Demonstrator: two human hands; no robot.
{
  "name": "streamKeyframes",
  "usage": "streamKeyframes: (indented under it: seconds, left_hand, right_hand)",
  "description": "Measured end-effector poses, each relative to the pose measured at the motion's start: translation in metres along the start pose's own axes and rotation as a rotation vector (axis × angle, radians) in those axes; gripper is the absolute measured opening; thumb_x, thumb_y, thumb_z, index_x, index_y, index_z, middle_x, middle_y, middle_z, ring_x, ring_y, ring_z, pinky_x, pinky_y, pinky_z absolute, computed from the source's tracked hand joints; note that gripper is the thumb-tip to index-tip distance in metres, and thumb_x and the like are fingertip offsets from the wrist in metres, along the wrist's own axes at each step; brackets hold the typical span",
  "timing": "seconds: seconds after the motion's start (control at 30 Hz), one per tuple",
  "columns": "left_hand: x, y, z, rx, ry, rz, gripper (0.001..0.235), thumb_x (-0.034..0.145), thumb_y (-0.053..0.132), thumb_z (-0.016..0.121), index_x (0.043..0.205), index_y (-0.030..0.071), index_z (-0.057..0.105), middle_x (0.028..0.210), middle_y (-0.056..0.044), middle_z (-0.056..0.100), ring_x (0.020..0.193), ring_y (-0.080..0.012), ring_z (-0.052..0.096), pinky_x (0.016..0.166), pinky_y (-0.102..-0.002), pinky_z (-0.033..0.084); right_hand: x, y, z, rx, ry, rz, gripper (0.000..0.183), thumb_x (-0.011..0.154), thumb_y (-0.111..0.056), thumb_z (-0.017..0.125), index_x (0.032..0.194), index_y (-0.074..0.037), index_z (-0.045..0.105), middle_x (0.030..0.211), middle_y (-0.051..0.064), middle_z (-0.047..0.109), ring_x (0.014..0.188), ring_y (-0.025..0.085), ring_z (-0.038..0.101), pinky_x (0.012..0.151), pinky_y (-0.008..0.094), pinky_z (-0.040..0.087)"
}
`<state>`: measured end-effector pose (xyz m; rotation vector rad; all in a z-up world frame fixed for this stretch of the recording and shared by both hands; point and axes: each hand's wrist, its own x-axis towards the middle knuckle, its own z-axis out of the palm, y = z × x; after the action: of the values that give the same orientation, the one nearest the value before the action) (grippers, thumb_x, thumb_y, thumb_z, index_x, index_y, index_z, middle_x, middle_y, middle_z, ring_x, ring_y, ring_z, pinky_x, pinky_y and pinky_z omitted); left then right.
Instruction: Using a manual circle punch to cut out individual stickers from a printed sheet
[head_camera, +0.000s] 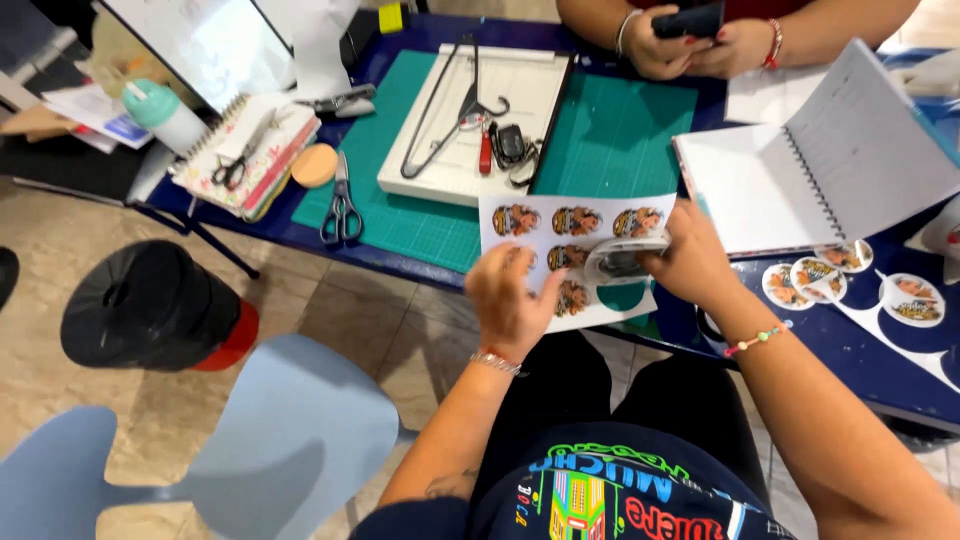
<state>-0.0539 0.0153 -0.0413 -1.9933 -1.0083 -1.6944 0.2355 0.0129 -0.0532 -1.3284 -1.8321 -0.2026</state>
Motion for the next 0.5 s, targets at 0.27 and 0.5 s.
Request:
streamKeyframes:
  seconds: [0.27,0.5]
  left_hand:
    - [-0.024,-0.044,-0.005,-0.432,-0.245,-0.800,0.047,0.076,0.017,0.089,0.118,0.009,0.070,0.099,-0.016,0.076,0.096,-0.0342,0.073,0.080,-0.042,0.058]
    - [-0.014,-0.045,-0.011,-0.419,-0.171,-0.669,0.009,0.091,0.019,0.079,0.094,0.011,0.074,0.077,-0.011,0.071,0.072,-0.0285,0.070,0.066,-0.037,0.055]
  right_hand:
    - [0.015,-0.028,-0.015,0.080,-0.312,0.401,0.061,0.063,-0.016,0.089,0.113,0.012,0.067,0.125,0.027,0.063,0.131,0.043,0.055,0.113,0.047,0.043]
    - [0.010,-0.017,-0.013,0.185,-0.259,0.472,0.060,0.060,-0.017,0.094,0.111,0.005,0.072,0.126,0.021,0.064,0.130,0.040,0.056,0.114,0.044,0.042]
